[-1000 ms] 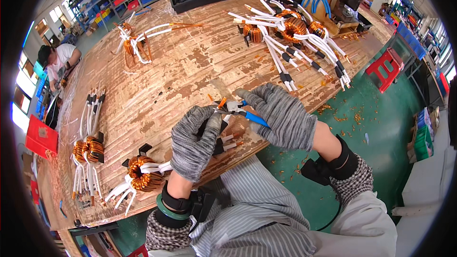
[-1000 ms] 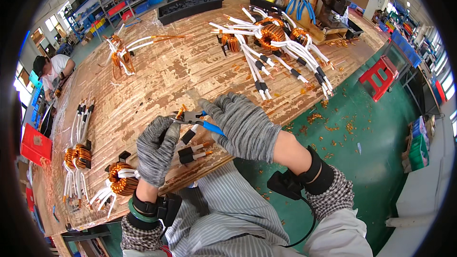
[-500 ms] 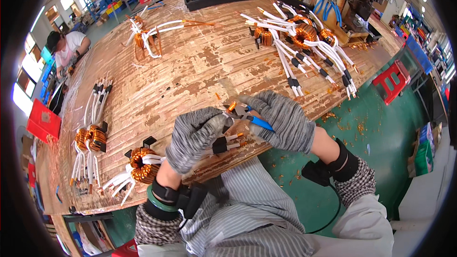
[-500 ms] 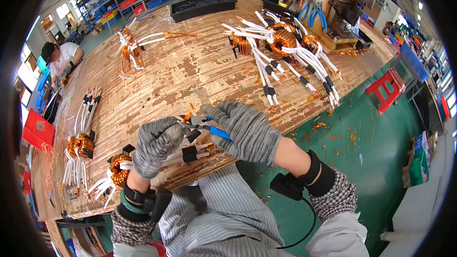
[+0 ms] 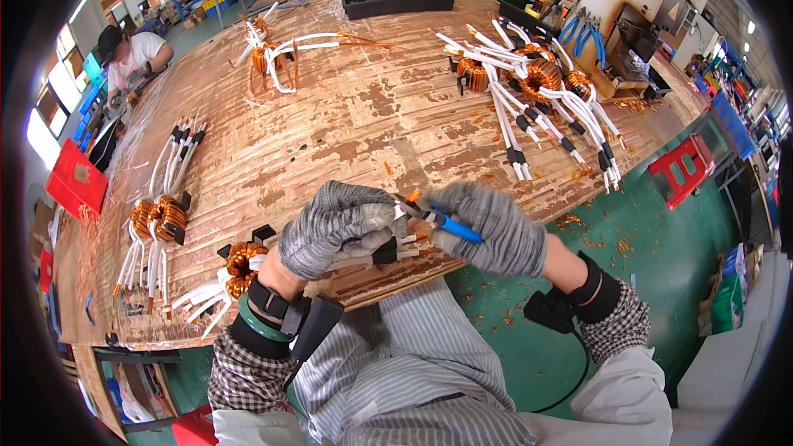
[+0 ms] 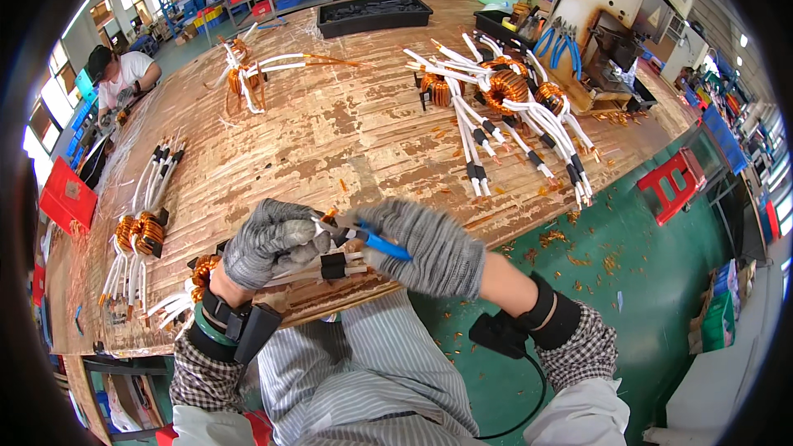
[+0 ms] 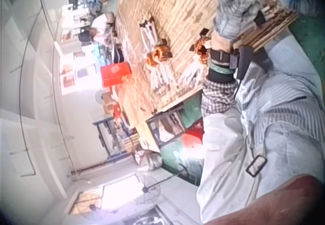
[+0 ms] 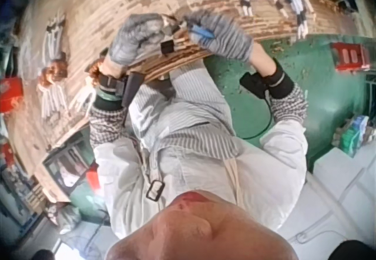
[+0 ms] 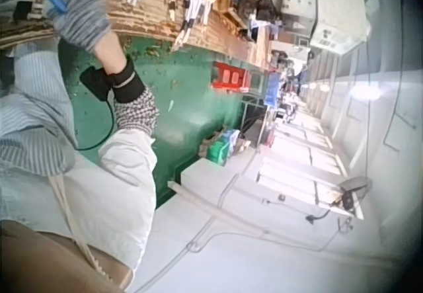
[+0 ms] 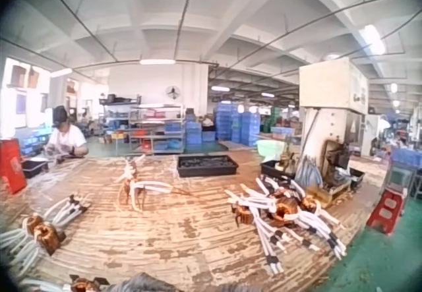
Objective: Cutting and preparing wires on copper induction coils using pliers.
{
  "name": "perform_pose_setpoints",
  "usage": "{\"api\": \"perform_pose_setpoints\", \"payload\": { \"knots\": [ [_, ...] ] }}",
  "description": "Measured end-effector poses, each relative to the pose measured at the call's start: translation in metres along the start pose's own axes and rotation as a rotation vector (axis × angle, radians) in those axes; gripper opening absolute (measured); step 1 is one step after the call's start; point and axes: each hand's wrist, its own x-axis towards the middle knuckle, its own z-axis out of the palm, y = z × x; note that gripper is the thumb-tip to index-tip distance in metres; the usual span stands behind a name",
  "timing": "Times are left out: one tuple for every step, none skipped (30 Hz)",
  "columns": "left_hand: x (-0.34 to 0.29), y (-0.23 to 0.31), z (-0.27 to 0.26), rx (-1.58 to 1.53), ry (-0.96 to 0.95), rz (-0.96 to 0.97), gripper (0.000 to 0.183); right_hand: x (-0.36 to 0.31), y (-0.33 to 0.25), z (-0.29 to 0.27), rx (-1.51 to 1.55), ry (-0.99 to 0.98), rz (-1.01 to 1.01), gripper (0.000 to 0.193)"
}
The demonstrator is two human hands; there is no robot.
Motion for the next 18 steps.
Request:
{"api": "perform_pose_setpoints", "payload": {
  "knots": [
    [0.004,0.003,-0.002,-0.296,-0.145,-0.385,0.044,-0.005,-0.001,0.004,0.359,-0.058,0.094,0.048],
    [-0.002,-0.002,0.009,-0.135,-0.004,-0.009,0.046,-0.003,-0.013,0.001,0.665,-0.152,0.258,0.035],
    [-0.006,-0.006,0.010,-0.136,-0.003,-0.011,0.046,-0.002,-0.016,-0.003,0.667,-0.154,0.258,0.035],
    [-0.008,-0.008,0.011,-0.025,0.008,-0.005,0.047,0.000,-0.017,-0.007,0.750,-0.234,0.347,0.036],
    [-0.009,-0.006,0.010,0.087,0.018,0.005,0.048,0.002,-0.018,-0.009,0.828,-0.311,0.434,0.037],
    [-0.001,0.002,0.011,0.081,0.010,0.013,0.048,-0.002,-0.015,-0.006,0.825,-0.302,0.444,0.037],
    [0.008,0.015,0.013,0.010,0.013,-0.107,0.041,-0.007,-0.010,0.002,0.360,-0.026,0.242,0.039],
    [0.012,0.024,0.015,-0.051,0.026,-0.240,0.036,-0.008,-0.009,0.009,-0.099,0.231,0.022,0.040],
    [0.012,0.023,0.017,-0.050,0.027,-0.246,0.036,-0.005,-0.007,0.008,-0.093,0.231,0.021,0.040],
    [0.011,0.022,0.020,-0.128,0.128,-0.348,0.029,0.001,-0.006,0.006,-0.217,0.276,0.048,0.041],
    [0.012,0.023,0.023,-0.211,0.222,-0.437,0.025,0.003,-0.006,0.002,-0.352,0.323,0.083,0.041],
    [0.014,0.027,0.024,-0.188,0.219,-0.471,0.027,0.003,-0.007,0.004,-0.316,0.335,0.081,0.043],
    [0.015,0.028,0.025,-0.190,0.214,-0.469,0.027,0.001,-0.004,0.009,-0.318,0.337,0.085,0.043],
    [0.015,0.028,0.025,-0.199,0.231,-0.478,0.028,-0.001,-0.002,0.016,0.106,0.243,0.216,0.044],
    [0.015,0.027,0.026,-0.209,0.248,-0.489,0.029,-0.001,-0.002,0.019,0.532,0.142,0.339,0.045],
    [0.015,0.026,0.026,-0.210,0.242,-0.490,0.029,-0.002,-0.003,0.014,0.937,0.086,0.571,0.045],
    [0.014,0.022,0.027,-0.222,0.252,-0.492,0.030,-0.003,0.009,0.020,0.940,0.086,0.576,0.045],
    [0.015,0.021,0.027,-0.232,0.262,-0.491,0.031,-0.004,0.028,0.028,0.831,0.297,0.497,0.044]
  ]
}}
